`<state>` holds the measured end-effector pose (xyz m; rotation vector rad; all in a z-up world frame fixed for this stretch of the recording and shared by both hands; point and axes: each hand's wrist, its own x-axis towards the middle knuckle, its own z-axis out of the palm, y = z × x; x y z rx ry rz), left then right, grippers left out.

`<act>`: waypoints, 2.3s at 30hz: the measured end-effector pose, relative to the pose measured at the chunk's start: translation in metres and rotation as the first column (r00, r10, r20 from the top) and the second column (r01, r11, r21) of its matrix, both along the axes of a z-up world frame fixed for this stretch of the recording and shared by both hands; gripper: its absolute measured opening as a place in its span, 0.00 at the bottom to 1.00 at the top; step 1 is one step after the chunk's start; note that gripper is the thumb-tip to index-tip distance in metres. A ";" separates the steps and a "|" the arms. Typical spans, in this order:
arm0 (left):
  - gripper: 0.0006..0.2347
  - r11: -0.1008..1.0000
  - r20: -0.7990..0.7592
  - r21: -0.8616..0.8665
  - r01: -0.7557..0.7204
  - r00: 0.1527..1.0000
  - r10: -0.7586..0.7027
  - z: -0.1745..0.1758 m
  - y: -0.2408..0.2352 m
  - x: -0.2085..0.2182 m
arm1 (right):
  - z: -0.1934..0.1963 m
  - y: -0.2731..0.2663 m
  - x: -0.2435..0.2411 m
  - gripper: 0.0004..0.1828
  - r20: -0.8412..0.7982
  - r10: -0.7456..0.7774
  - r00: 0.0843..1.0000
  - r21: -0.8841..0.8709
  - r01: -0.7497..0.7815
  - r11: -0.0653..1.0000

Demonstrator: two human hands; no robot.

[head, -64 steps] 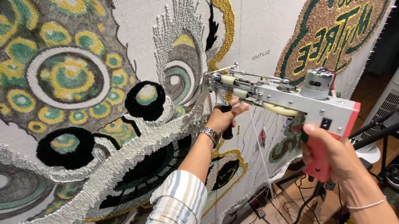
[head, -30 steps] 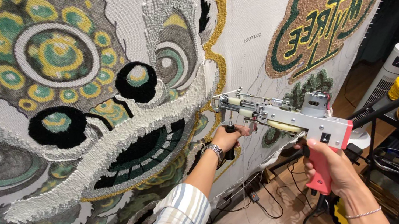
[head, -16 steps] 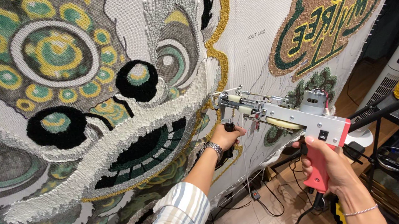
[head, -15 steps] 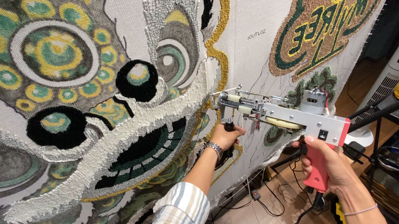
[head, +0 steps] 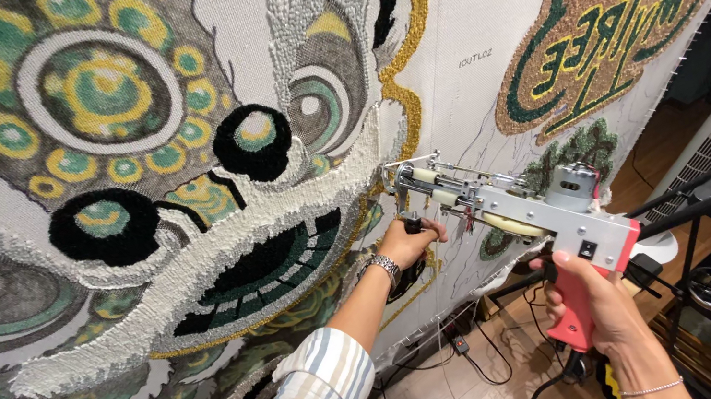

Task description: The person uses a handheld tufting gun to apply white yarn onto a stretched canvas featuring a pre-printed design of a stylized lion head. The operator guides the tool along the contours of the design, creating a raised, textured surface. The process involves continuous movement of the tool and manual feeding of the yarn.

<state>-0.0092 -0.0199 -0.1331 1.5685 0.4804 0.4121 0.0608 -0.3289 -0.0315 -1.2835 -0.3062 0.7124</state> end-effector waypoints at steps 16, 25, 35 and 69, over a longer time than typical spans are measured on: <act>0.04 0.997 0.039 -0.069 -0.019 0.999 0.022 -0.014 -0.015 -0.004 | -0.019 -0.017 0.003 0.25 -0.052 0.041 0.998 -0.003 -0.041 0.999; 0.05 0.989 0.051 -0.148 -0.001 0.999 0.008 -0.007 0.000 -0.005 | -0.016 -0.002 -0.004 0.26 -0.001 0.041 0.999 -0.007 -0.041 0.999; 0.05 0.992 0.027 -0.121 -0.028 0.999 0.032 -0.020 0.013 0.003 | -0.013 0.007 -0.014 0.22 0.001 -0.038 0.999 0.035 0.038 0.999; 0.11 0.982 -0.130 0.053 -0.181 0.974 0.186 0.002 0.075 -0.013 | -0.011 0.073 -0.053 0.15 0.219 -0.065 0.974 -0.068 0.082 0.994</act>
